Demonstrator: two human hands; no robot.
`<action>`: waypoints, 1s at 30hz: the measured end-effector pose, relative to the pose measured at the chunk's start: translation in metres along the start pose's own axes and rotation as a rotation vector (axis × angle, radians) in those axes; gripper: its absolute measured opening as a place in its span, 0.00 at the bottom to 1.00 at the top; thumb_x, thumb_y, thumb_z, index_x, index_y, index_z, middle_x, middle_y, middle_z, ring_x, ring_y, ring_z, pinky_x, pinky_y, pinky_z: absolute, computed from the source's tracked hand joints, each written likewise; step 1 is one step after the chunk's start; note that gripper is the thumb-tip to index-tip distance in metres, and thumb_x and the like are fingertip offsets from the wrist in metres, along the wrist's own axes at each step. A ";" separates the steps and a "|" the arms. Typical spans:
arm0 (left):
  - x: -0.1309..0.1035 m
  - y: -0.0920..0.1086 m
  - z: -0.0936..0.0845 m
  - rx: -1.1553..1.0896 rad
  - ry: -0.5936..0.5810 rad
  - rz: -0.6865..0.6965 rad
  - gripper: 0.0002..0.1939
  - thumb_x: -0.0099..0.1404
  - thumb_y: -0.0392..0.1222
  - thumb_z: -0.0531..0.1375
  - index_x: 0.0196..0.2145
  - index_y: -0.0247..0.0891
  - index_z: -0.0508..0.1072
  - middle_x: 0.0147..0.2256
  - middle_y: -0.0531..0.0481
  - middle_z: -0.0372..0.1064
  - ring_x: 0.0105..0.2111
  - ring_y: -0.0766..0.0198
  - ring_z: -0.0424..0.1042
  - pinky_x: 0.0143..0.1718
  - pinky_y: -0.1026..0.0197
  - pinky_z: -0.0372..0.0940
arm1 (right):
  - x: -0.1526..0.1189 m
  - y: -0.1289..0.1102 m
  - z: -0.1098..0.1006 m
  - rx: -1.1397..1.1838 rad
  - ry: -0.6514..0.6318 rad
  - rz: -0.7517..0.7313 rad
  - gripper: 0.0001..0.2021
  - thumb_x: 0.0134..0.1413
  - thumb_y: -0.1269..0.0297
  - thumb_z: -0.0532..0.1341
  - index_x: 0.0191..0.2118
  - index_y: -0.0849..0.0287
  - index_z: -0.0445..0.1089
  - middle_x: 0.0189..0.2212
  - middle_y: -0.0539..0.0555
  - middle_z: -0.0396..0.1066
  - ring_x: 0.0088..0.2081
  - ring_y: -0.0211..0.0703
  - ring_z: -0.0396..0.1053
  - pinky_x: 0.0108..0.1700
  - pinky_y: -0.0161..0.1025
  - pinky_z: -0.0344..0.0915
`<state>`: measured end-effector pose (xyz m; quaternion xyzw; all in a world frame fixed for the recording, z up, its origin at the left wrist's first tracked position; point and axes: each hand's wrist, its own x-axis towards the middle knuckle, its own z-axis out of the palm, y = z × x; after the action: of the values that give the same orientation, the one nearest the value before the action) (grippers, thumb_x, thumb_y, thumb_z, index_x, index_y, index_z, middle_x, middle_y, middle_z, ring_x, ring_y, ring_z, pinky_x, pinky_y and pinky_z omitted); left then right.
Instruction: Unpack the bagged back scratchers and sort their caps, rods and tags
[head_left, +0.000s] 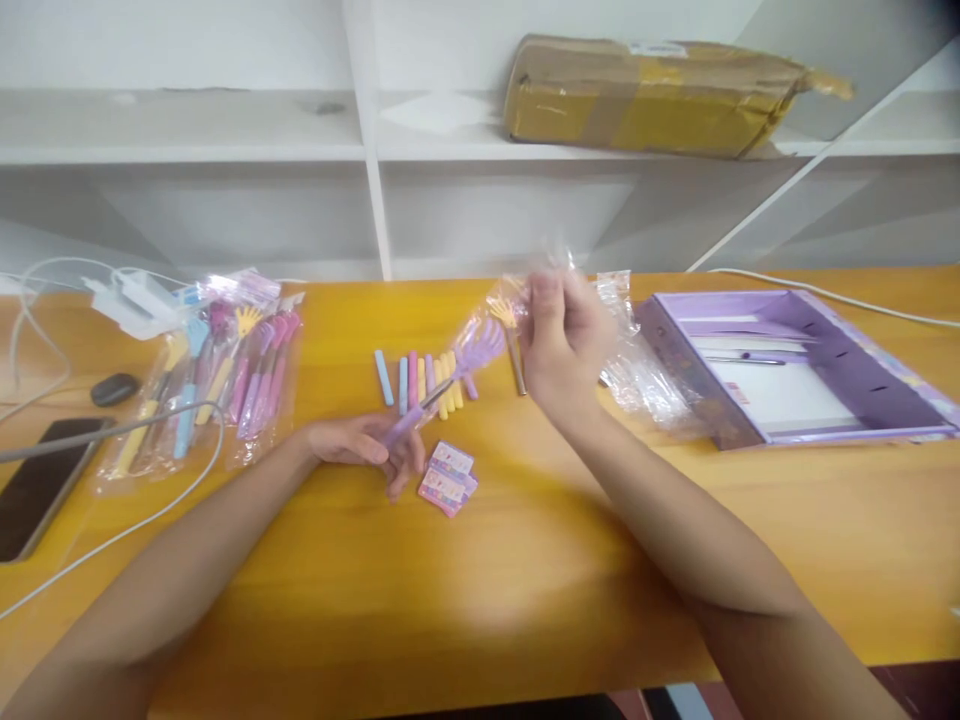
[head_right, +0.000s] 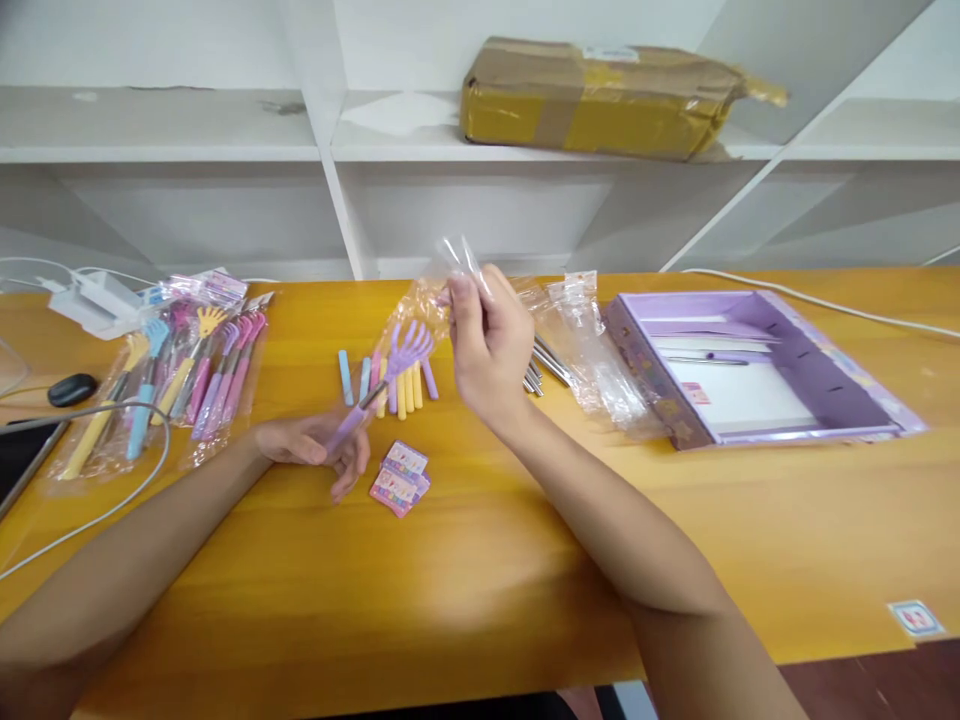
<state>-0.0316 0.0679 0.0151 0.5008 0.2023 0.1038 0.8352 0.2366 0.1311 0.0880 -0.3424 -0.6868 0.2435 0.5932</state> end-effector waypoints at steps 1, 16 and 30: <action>0.000 0.000 0.000 0.009 0.002 -0.004 0.27 0.60 0.62 0.72 0.47 0.38 0.80 0.34 0.39 0.80 0.33 0.50 0.78 0.33 0.55 0.72 | 0.004 -0.001 -0.004 0.024 0.025 0.031 0.24 0.75 0.40 0.53 0.35 0.53 0.69 0.27 0.50 0.61 0.33 0.42 0.67 0.36 0.40 0.66; -0.001 -0.002 -0.003 0.130 0.133 -0.017 0.24 0.61 0.62 0.73 0.36 0.36 0.80 0.28 0.48 0.68 0.25 0.65 0.63 0.26 0.62 0.59 | 0.009 -0.006 0.006 0.289 -0.449 0.224 0.21 0.66 0.40 0.65 0.42 0.55 0.71 0.37 0.51 0.74 0.39 0.39 0.75 0.48 0.41 0.76; -0.002 -0.012 -0.011 0.051 0.132 -0.071 0.23 0.63 0.58 0.73 0.41 0.35 0.76 0.28 0.52 0.66 0.25 0.67 0.62 0.27 0.65 0.57 | 0.091 0.058 -0.159 -0.358 -0.135 0.481 0.08 0.70 0.71 0.60 0.43 0.64 0.78 0.30 0.48 0.76 0.31 0.29 0.71 0.41 0.34 0.68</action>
<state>-0.0386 0.0704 -0.0002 0.5066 0.2772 0.1018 0.8101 0.3978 0.2260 0.1321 -0.5772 -0.6560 0.2743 0.4017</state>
